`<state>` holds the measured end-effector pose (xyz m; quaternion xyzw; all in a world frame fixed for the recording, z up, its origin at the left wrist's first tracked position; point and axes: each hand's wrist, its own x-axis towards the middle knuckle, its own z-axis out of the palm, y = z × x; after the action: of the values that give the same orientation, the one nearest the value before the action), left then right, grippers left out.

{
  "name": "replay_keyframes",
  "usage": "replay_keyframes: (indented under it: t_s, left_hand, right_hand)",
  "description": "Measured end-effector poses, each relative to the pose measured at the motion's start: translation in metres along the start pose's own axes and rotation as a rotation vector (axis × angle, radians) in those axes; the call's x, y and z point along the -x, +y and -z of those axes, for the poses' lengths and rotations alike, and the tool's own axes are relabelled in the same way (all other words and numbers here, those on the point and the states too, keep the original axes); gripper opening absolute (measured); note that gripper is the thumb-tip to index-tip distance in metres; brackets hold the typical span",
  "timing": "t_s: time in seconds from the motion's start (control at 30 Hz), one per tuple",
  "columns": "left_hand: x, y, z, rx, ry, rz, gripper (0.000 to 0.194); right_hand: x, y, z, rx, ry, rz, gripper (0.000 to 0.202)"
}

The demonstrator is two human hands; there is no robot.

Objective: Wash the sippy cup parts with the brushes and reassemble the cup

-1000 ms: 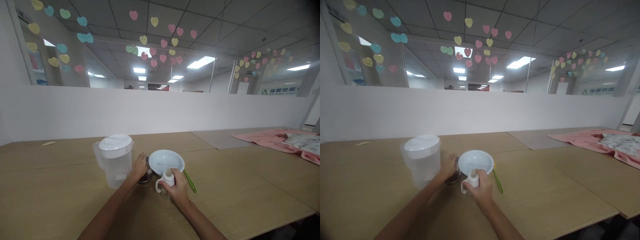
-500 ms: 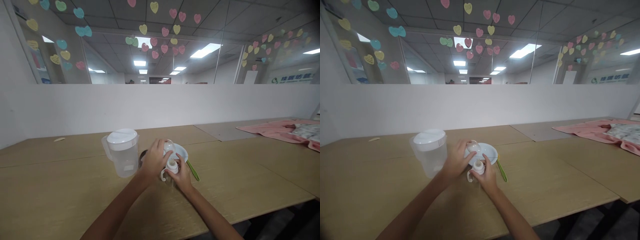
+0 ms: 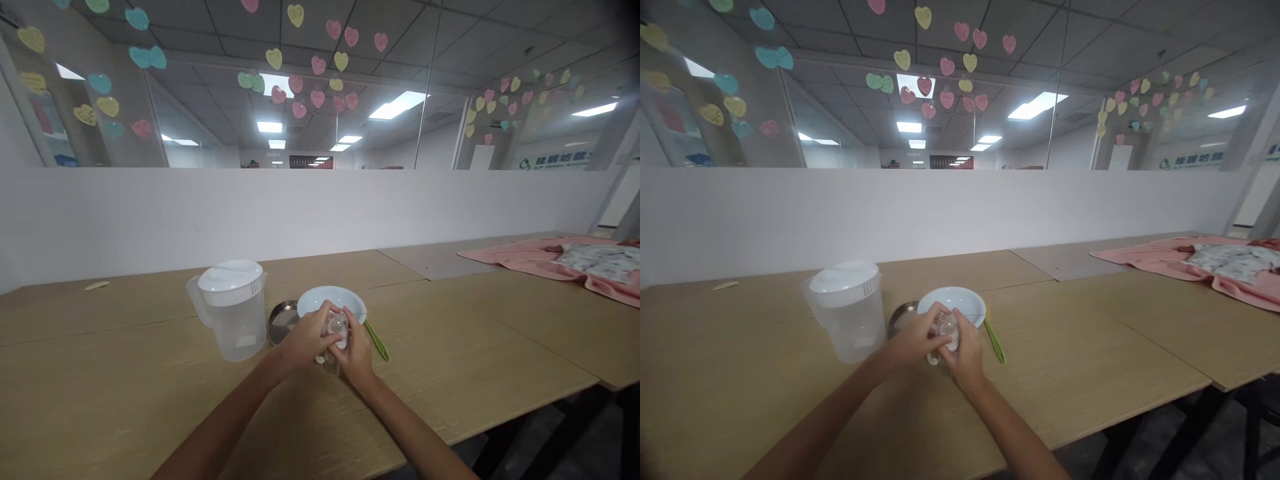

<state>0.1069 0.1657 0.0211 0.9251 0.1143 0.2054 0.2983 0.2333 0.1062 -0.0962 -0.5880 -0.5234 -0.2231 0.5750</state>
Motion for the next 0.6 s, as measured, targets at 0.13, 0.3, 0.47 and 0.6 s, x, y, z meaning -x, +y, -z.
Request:
replay_keyframes:
  t_s: [0.13, 0.3, 0.47, 0.6]
  left_hand:
    - [-0.003, -0.011, 0.0, 0.114, 0.003, 0.065, 0.059]
    - [-0.004, -0.023, -0.004, 0.234, 0.07, 0.098, 0.074]
    - [-0.004, -0.036, -0.017, 0.238, 0.118, 0.07, 0.059]
    - [0.01, -0.05, -0.049, 0.264, 0.273, -0.015, 0.049]
  right_hand:
    - [0.001, -0.005, -0.006, 0.061, 0.059, 0.038, 0.05]
    - [0.0, -0.006, -0.012, 0.102, 0.109, 0.035, 0.051]
    - [-0.002, -0.005, -0.013, 0.189, 0.126, 0.093, 0.05]
    - [-0.001, -0.002, -0.014, 0.207, 0.116, 0.148, 0.053]
